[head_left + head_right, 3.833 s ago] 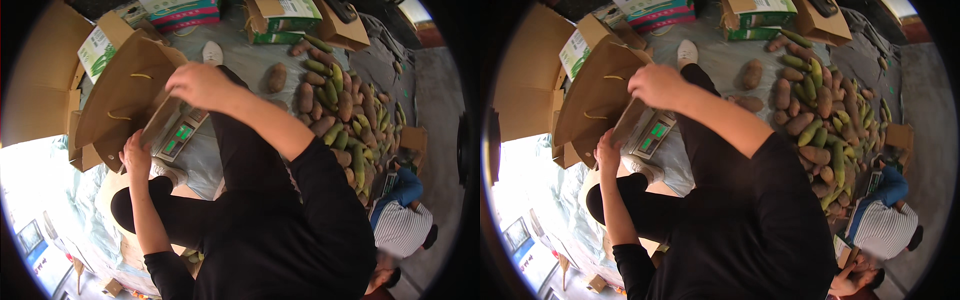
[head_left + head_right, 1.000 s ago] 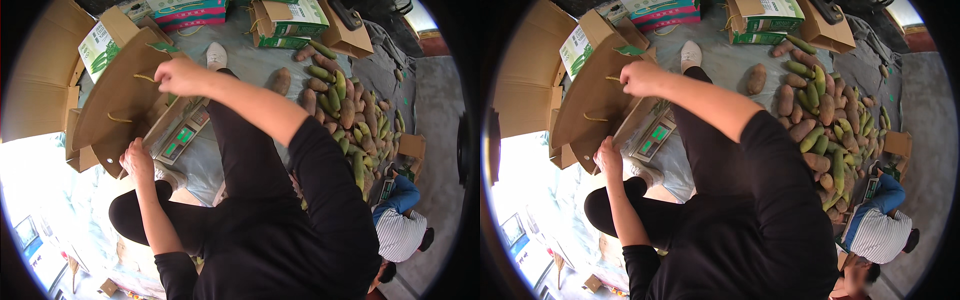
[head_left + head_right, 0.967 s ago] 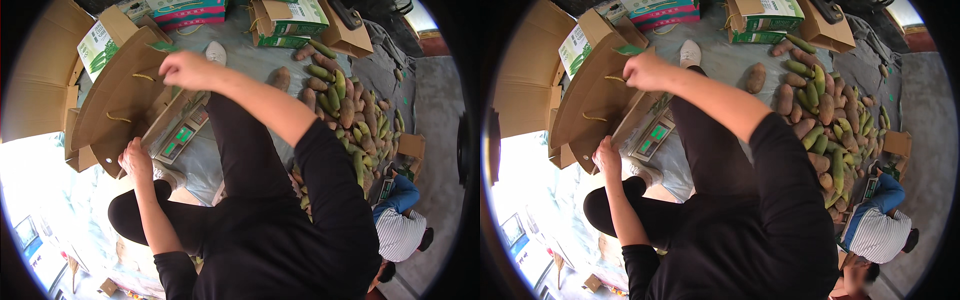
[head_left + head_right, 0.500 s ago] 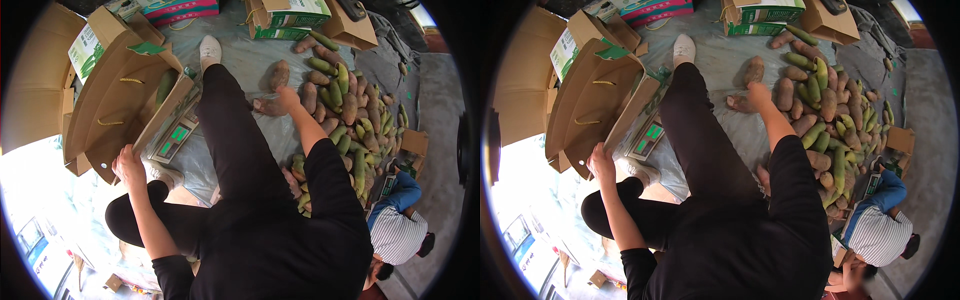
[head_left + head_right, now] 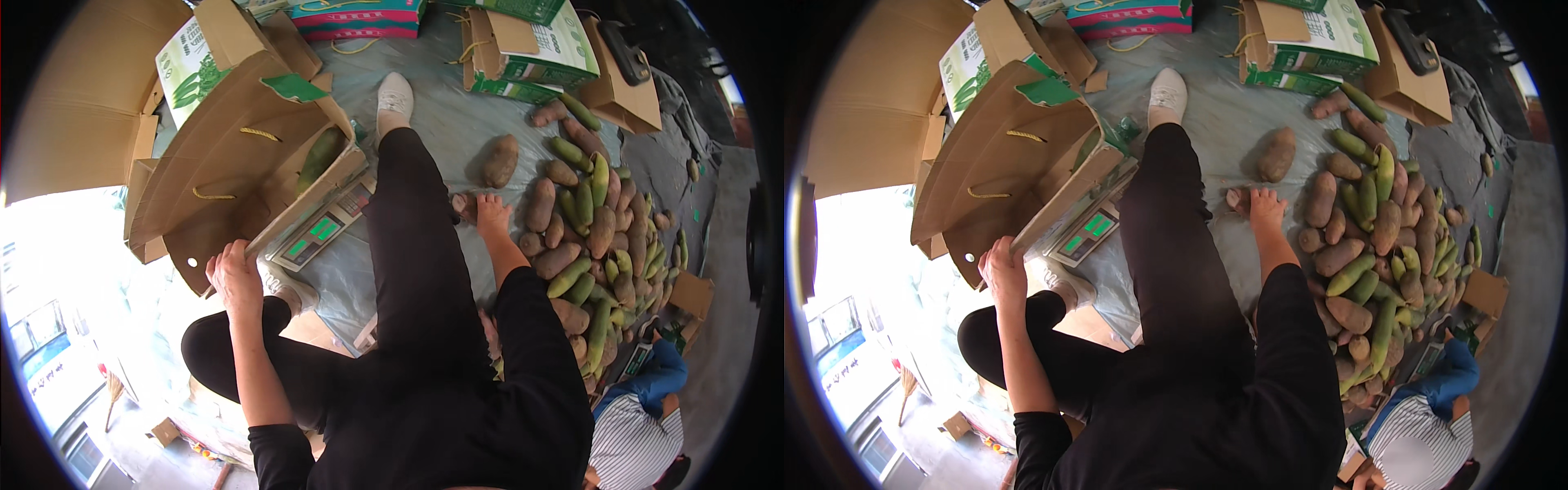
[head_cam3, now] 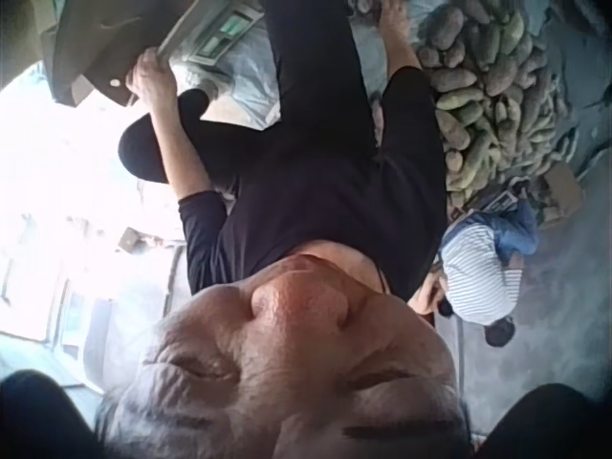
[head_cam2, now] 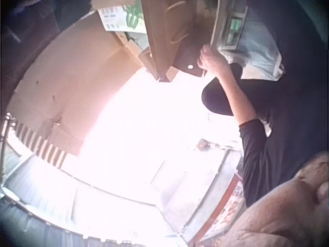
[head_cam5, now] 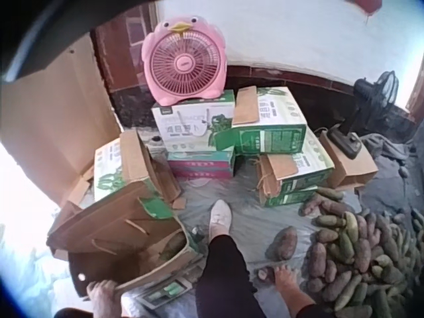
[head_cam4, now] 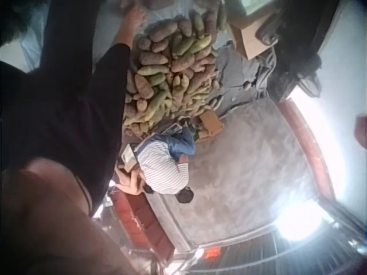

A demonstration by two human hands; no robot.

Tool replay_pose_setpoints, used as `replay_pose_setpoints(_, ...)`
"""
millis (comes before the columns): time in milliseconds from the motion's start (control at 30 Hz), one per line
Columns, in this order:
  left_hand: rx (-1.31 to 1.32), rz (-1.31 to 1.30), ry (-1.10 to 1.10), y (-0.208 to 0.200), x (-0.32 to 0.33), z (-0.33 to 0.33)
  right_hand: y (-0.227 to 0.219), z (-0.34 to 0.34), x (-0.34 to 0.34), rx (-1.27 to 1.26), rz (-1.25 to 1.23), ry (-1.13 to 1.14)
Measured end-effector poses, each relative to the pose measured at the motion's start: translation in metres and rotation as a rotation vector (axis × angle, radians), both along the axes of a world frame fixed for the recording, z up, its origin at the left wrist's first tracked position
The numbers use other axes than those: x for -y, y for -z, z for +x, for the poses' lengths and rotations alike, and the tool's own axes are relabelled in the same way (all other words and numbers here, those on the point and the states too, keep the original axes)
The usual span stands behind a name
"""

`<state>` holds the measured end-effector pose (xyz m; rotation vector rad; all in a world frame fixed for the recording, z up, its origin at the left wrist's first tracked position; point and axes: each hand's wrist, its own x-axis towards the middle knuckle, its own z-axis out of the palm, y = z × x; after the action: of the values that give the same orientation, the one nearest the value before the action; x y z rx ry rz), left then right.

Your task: Sorting and packing various types of produce into boxes and bags on a scale.

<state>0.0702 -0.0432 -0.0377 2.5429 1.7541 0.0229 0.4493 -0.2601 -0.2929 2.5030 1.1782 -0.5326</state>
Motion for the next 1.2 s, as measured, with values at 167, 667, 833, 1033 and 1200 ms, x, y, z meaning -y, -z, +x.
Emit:
replay_pose_setpoints(167, 0.010, -0.031, 0.008, 0.000, -0.001, 0.002, 0.001, 0.000, 0.005, 0.017, -0.002, 0.024)
replay_pose_setpoints(667, 0.047, -0.025, -0.023, -0.001, 0.000, -0.006, -0.194, 0.014, -0.084, -0.834, 1.062, 0.283)
replay_pose_setpoints(833, 0.032, 0.004, -0.027, 0.002, 0.001, -0.009, -0.323, -0.038, -0.145, -0.856, 1.123, -0.224)
replay_pose_setpoints(1033, 0.006, -0.033, -0.004, 0.002, -0.002, -0.008, -0.336, -0.111, -0.222, -0.779, 1.039, -0.747)
replay_pose_setpoints(1200, -0.028, -0.037, -0.005, 0.002, -0.001, -0.006, -0.292, -0.159, -0.269, -0.493, 0.532, -0.915)
